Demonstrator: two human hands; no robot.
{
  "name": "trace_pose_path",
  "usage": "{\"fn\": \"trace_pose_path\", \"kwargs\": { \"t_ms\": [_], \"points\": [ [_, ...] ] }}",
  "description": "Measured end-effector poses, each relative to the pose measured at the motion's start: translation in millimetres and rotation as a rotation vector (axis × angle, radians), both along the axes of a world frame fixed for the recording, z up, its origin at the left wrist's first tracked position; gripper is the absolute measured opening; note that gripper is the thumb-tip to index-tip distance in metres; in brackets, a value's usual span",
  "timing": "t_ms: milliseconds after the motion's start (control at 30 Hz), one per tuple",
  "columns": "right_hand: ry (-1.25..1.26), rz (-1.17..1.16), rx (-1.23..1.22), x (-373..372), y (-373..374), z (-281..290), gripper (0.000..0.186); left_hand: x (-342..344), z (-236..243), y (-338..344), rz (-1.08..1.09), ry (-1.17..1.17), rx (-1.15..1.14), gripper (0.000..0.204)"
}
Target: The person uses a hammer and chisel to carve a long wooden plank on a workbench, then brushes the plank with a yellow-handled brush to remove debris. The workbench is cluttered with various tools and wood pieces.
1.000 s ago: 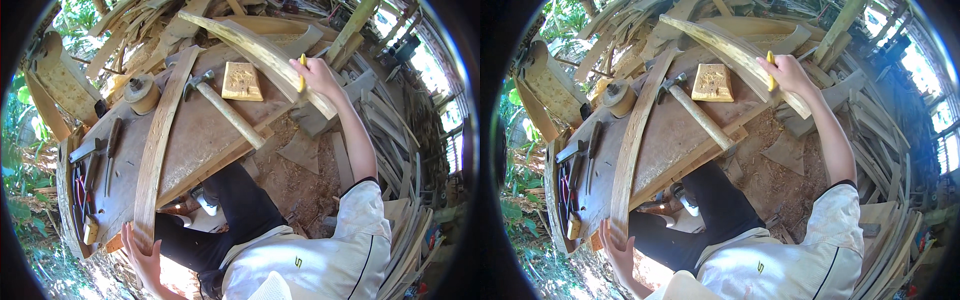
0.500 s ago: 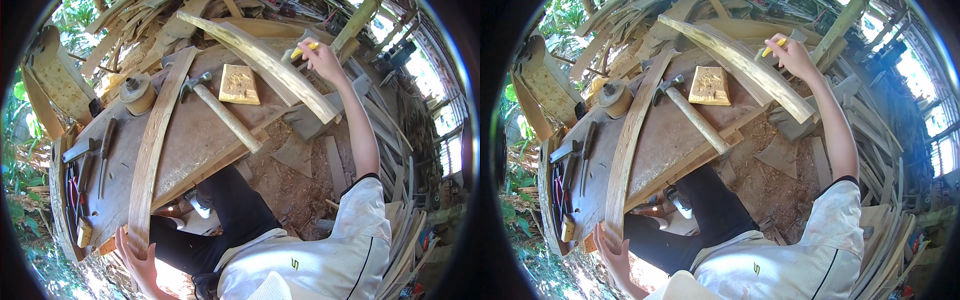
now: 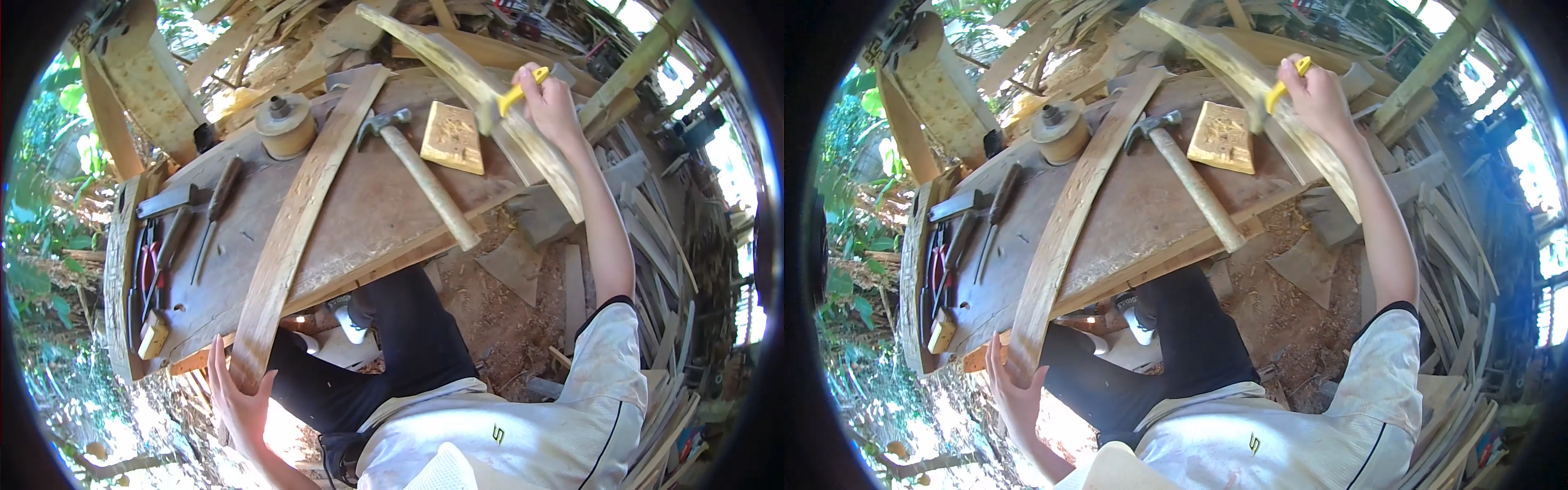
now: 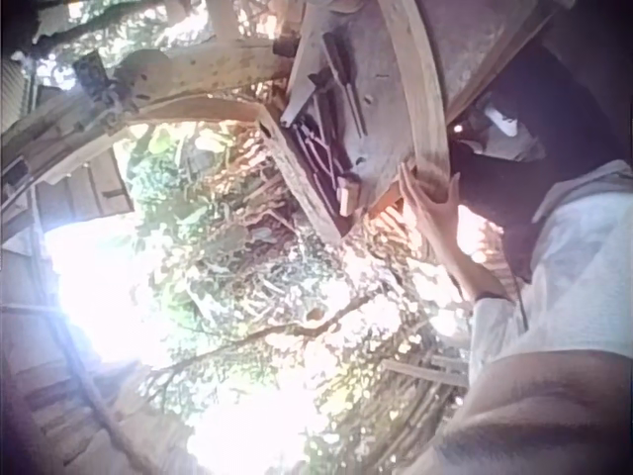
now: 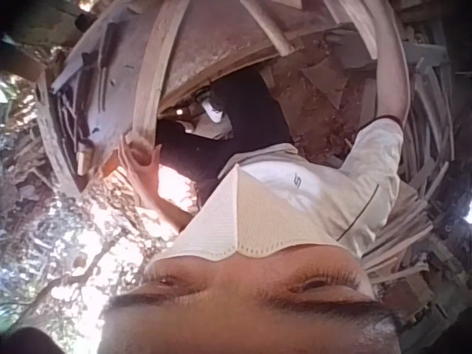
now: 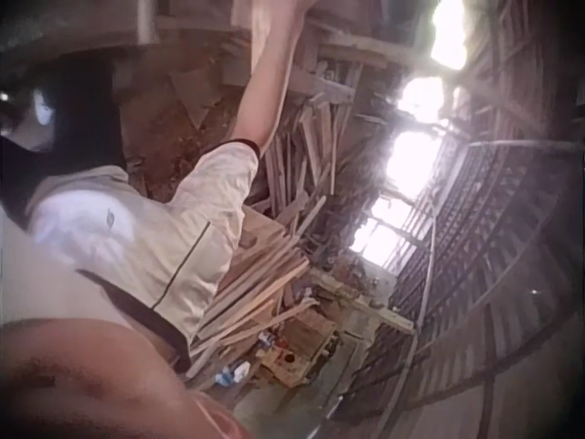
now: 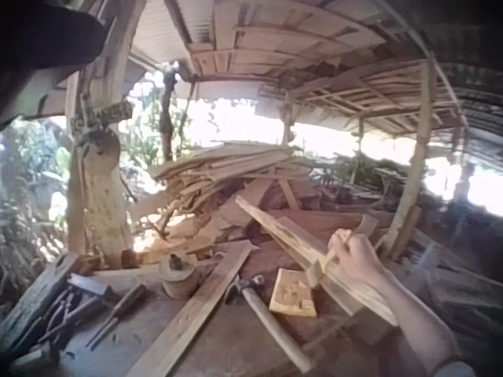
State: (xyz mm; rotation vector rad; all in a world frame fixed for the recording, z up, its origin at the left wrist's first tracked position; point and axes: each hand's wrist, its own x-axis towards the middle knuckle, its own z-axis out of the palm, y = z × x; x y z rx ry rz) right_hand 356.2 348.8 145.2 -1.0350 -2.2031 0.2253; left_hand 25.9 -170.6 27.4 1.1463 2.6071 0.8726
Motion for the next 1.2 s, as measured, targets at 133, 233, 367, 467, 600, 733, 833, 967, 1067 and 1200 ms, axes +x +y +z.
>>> {"fn": "trace_pose_path", "kwargs": {
  "t_ms": [133,233,367,467,600,733,833,967,1067,1200],
  "points": [
    [0.222,0.396,-0.267,-74.9,-37.4,-8.9,0.038,-2.9,-3.2,-4.5,0.011,0.040,-0.013,0.104],
    [0.223,0.619,-0.393,-140.5,-51.9,-22.0,0.042,0.4,-3.0,-8.5,0.052,0.013,-0.023,0.104],
    [-0.049,0.520,-0.521,-205.3,8.5,-52.4,0.047,4.1,-6.7,-12.8,0.079,0.029,0.034,0.103],
    [-0.094,0.087,-0.181,-212.6,88.6,-57.0,0.046,4.1,-8.2,-7.5,0.085,-0.082,0.070,0.101],
    [0.151,0.129,-0.229,-236.1,103.2,-65.6,0.047,3.9,-7.0,-14.6,0.053,0.053,0.053,0.095],
    [-0.062,-0.140,-0.022,-216.1,110.4,-56.5,0.050,2.1,-3.7,-12.5,0.032,0.031,0.054,0.095],
    [-0.218,-0.052,0.144,-209.7,89.5,-55.7,0.049,-0.8,-3.1,-17.4,0.039,-0.032,0.042,0.097],
    [-0.334,0.441,0.185,-237.0,-48.6,-58.9,0.037,2.7,1.9,-63.9,0.173,-0.047,-0.048,0.104],
    [-0.209,0.815,0.525,-221.3,-141.9,-73.6,0.014,-2.7,1.2,-83.7,0.139,-0.064,-0.034,0.104],
    [-0.298,1.053,0.669,-222.1,-264.5,-84.0,0.011,-2.9,-5.2,-116.5,0.174,-0.153,0.084,0.084]
  ]
}}
